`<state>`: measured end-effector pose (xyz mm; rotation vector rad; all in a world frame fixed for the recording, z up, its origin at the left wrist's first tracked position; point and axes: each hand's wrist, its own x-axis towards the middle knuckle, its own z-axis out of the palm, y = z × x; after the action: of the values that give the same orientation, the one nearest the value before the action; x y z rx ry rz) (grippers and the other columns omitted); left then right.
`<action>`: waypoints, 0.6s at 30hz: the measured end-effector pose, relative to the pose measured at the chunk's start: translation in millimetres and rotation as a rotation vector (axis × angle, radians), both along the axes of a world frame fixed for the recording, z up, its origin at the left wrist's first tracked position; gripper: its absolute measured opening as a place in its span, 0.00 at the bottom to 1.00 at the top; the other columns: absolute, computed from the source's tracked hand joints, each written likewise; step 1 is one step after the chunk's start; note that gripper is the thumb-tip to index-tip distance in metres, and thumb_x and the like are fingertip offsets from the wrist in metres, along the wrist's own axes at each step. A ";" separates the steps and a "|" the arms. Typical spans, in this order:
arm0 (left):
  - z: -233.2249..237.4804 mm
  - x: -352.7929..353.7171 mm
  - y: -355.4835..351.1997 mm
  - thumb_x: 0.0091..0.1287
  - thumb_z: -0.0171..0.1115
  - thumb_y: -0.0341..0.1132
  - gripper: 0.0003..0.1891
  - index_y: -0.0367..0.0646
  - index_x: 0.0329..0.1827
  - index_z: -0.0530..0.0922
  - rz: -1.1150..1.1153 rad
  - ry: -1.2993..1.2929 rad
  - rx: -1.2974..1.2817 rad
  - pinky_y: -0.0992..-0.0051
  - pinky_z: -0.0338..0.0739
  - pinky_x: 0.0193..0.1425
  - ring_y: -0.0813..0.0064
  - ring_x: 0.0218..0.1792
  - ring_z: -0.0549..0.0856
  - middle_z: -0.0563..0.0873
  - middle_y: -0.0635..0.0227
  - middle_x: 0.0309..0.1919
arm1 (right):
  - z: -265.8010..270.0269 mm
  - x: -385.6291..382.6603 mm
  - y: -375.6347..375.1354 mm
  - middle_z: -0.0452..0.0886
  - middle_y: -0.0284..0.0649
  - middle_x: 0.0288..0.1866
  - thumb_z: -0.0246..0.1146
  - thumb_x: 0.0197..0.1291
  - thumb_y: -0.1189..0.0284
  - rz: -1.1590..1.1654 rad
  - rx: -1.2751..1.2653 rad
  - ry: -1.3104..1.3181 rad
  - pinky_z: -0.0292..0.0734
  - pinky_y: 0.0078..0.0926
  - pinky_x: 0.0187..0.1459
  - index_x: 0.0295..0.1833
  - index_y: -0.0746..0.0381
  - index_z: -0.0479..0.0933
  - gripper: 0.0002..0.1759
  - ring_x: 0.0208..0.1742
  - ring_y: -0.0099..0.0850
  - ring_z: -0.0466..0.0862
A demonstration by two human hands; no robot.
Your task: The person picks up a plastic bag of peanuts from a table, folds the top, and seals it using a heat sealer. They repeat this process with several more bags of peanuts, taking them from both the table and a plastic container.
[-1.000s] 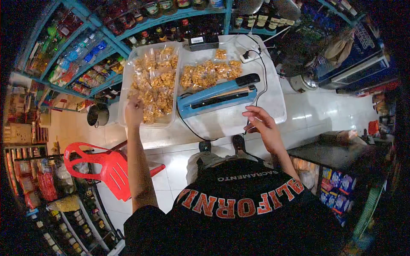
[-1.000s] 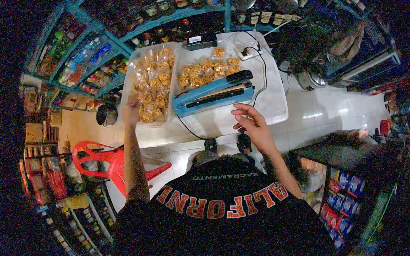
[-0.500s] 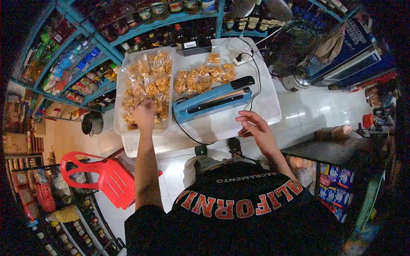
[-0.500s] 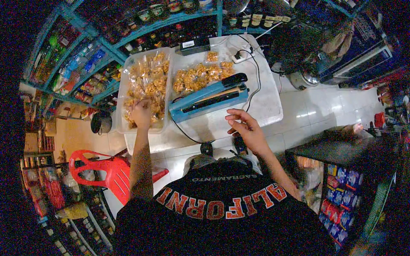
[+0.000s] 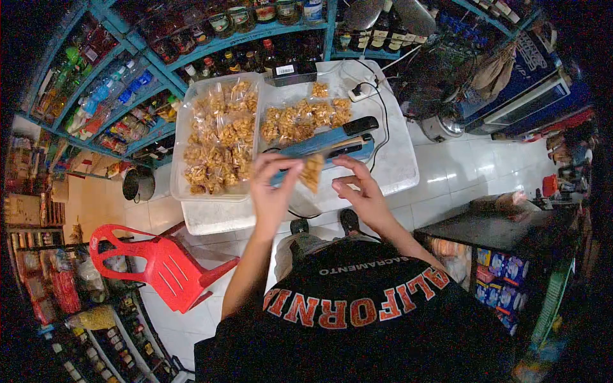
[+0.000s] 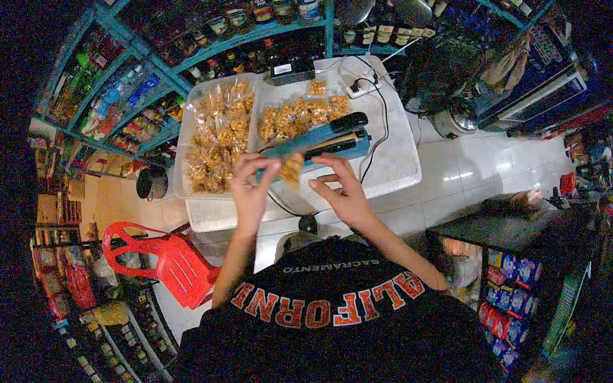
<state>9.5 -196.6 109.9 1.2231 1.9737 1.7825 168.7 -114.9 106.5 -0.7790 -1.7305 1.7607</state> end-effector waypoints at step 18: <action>7.0 63.0 44.7 0.50 0.64 0.27 0.05 0.40 0.27 0.76 -0.265 -0.144 0.020 0.71 0.65 0.53 0.69 0.46 0.75 0.82 0.68 0.29 | -7.4 31.6 11.3 0.75 0.37 0.39 0.61 0.52 0.77 -0.280 -0.247 0.274 0.72 0.17 0.41 0.47 0.67 0.67 0.17 0.41 0.21 0.75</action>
<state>72.5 -151.9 116.9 1.2563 1.6355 1.7088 200.3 -103.6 99.1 -0.7947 -1.1809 1.8069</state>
